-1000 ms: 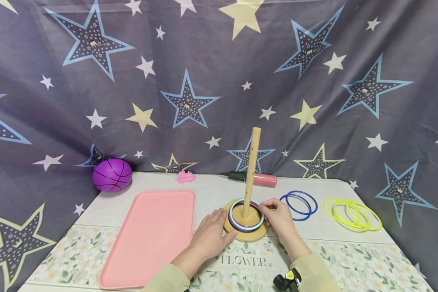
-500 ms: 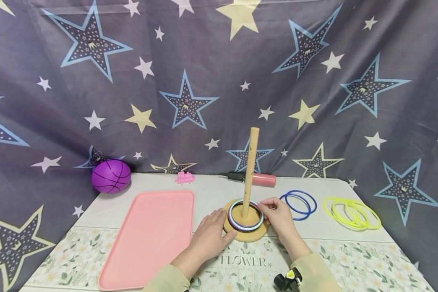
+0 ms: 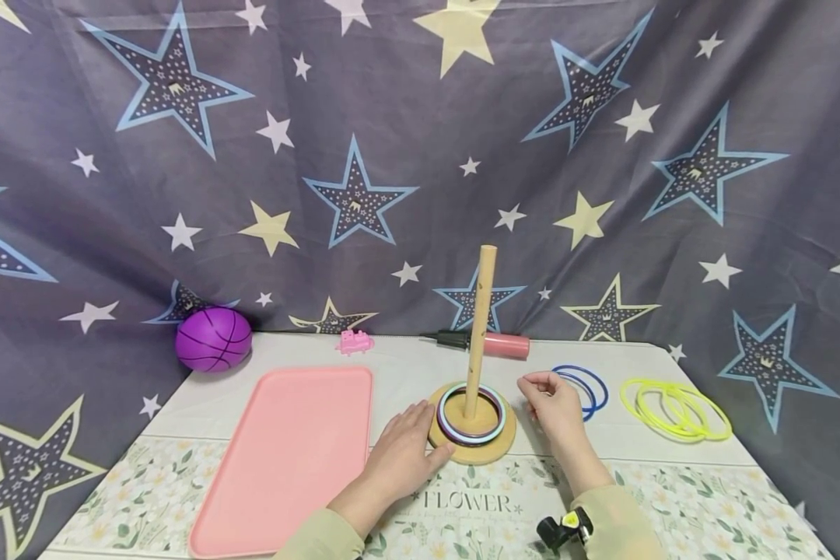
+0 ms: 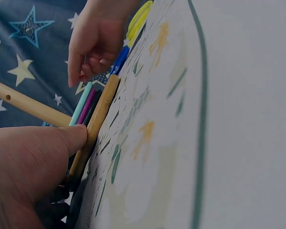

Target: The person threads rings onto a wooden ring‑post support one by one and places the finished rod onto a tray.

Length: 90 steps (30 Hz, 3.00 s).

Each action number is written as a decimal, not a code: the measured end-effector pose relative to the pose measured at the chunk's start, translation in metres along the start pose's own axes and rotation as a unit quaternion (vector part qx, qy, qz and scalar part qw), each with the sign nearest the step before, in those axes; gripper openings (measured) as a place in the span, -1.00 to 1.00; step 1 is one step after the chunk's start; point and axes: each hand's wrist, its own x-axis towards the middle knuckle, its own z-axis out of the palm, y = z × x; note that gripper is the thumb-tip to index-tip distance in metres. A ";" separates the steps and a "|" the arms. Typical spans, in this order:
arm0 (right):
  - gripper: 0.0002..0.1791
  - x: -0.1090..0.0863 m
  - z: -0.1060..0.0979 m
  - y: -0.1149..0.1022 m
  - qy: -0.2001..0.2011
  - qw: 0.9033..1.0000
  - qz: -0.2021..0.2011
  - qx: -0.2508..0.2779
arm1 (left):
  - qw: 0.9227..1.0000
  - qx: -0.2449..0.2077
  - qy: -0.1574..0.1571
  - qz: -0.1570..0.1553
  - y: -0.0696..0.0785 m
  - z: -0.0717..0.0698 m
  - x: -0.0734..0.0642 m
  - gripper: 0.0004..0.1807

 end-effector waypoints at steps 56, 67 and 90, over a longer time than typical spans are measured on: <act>-0.63 0.030 -0.093 0.040 0.086 0.981 0.006 -0.174 | 1.000 -0.002 -0.005 -0.004 0.000 -0.001 0.000 -0.11; -0.68 0.030 -0.093 0.040 0.077 0.973 -0.005 -0.218 | 1.000 -0.001 -0.005 -0.002 0.001 -0.001 0.000 -0.11; -0.72 0.030 -0.095 0.041 0.108 0.985 0.018 -0.134 | 1.000 -0.011 -0.005 -0.001 0.002 -0.003 -0.002 -0.12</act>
